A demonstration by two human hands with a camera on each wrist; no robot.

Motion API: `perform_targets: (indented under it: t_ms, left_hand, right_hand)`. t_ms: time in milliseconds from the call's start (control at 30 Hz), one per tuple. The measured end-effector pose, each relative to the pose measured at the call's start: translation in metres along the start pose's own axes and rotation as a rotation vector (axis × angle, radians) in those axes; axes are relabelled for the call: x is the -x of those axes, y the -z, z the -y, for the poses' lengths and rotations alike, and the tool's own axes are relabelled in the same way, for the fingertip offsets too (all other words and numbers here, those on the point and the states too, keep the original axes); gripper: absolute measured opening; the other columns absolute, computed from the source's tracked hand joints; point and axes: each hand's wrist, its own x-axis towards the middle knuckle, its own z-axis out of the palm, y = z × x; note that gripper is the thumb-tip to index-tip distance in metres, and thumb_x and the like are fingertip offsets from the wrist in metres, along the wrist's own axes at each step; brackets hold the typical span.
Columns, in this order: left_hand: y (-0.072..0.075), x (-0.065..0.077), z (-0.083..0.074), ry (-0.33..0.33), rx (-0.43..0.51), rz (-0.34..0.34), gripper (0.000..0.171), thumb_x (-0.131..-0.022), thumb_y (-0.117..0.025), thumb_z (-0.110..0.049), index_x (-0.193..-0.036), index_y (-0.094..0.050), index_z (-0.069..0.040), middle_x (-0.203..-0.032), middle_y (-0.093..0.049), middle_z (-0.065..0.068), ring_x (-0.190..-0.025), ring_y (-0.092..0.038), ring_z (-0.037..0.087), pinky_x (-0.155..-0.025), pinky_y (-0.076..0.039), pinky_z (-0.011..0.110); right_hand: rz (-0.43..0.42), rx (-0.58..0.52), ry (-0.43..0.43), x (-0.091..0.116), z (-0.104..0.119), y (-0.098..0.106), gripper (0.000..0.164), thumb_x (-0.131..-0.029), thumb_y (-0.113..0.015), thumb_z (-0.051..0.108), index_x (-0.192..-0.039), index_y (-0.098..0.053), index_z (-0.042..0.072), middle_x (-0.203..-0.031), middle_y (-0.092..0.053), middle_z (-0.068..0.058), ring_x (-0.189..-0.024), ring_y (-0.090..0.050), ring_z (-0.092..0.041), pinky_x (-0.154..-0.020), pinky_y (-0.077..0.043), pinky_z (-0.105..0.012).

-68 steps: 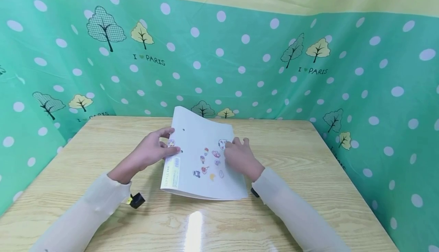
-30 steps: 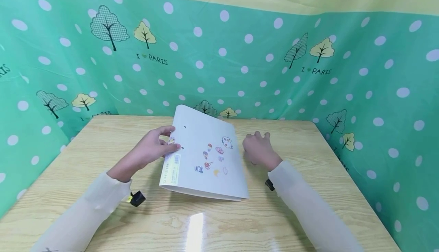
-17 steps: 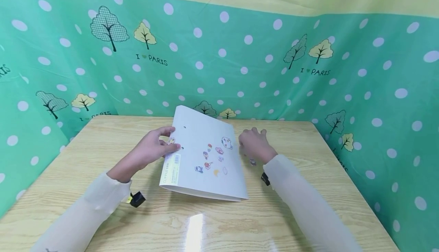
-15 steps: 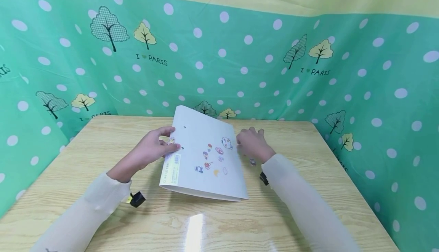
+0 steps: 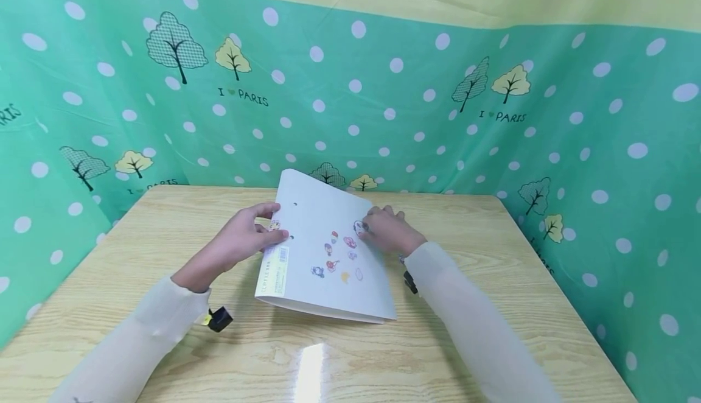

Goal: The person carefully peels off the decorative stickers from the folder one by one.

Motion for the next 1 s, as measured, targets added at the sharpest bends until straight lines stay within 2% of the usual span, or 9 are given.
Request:
perform_targets:
  t_ms: [133, 400, 600, 833, 1000]
  left_hand:
    - [-0.001, 0.000, -0.001, 0.000, 0.008, -0.001, 0.077, -0.095, -0.073, -0.014, -0.158, -0.031, 0.000, -0.140, -0.051, 0.020, -0.080, -0.071, 0.021, -0.067, -0.060, 0.036]
    - [0.000, 0.001, -0.001, 0.000, 0.005, -0.004, 0.077, -0.095, -0.073, -0.013, -0.158, -0.031, 0.002, -0.141, -0.052, 0.023, -0.077, -0.072, 0.020, -0.075, -0.061, 0.045]
    - [-0.001, 0.001, -0.001, -0.002, 0.004, -0.005, 0.076, -0.095, -0.072, -0.012, -0.157, -0.031, 0.002, -0.140, -0.052, 0.023, -0.077, -0.072, 0.020, -0.070, -0.061, 0.037]
    - [-0.001, 0.000, -0.001, -0.005, 0.008, 0.007, 0.076, -0.095, -0.072, -0.011, -0.157, -0.031, 0.003, -0.134, -0.056, 0.025, -0.076, -0.073, 0.020, -0.072, -0.062, 0.042]
    - [0.000, 0.000, -0.001, -0.011, -0.004, 0.005, 0.076, -0.095, -0.072, -0.011, -0.157, -0.031, 0.004, -0.135, -0.055, 0.026, -0.075, -0.073, 0.020, -0.070, -0.062, 0.039]
  right_hand:
    - [0.030, 0.003, 0.008, -0.003, -0.001, 0.001, 0.051, -0.103, -0.060, 0.042, -0.143, -0.061, 0.011, -0.152, -0.049, -0.015, -0.135, -0.044, -0.043, -0.105, -0.039, -0.069]
    - [0.056, 0.017, 0.045, -0.006, 0.004, 0.006, 0.044, -0.103, -0.062, 0.036, -0.137, -0.066, 0.009, -0.154, -0.047, -0.016, -0.140, -0.038, -0.047, -0.108, -0.034, -0.072]
    - [0.058, 0.035, 0.036, -0.009, 0.006, 0.004, 0.040, -0.103, -0.063, 0.036, -0.134, -0.068, 0.011, -0.153, -0.048, -0.015, -0.139, -0.039, -0.046, -0.108, -0.033, -0.073]
    - [0.047, 0.093, 0.040, -0.013, 0.005, -0.002, 0.037, -0.102, -0.064, 0.037, -0.129, -0.072, 0.013, -0.151, -0.050, -0.013, -0.137, -0.041, -0.044, -0.106, -0.036, -0.071]
    - [0.039, 0.118, 0.062, -0.013, 0.008, -0.002, 0.033, -0.103, -0.063, 0.034, -0.126, -0.073, 0.013, -0.149, -0.052, -0.012, -0.135, -0.042, -0.043, -0.105, -0.036, -0.069]
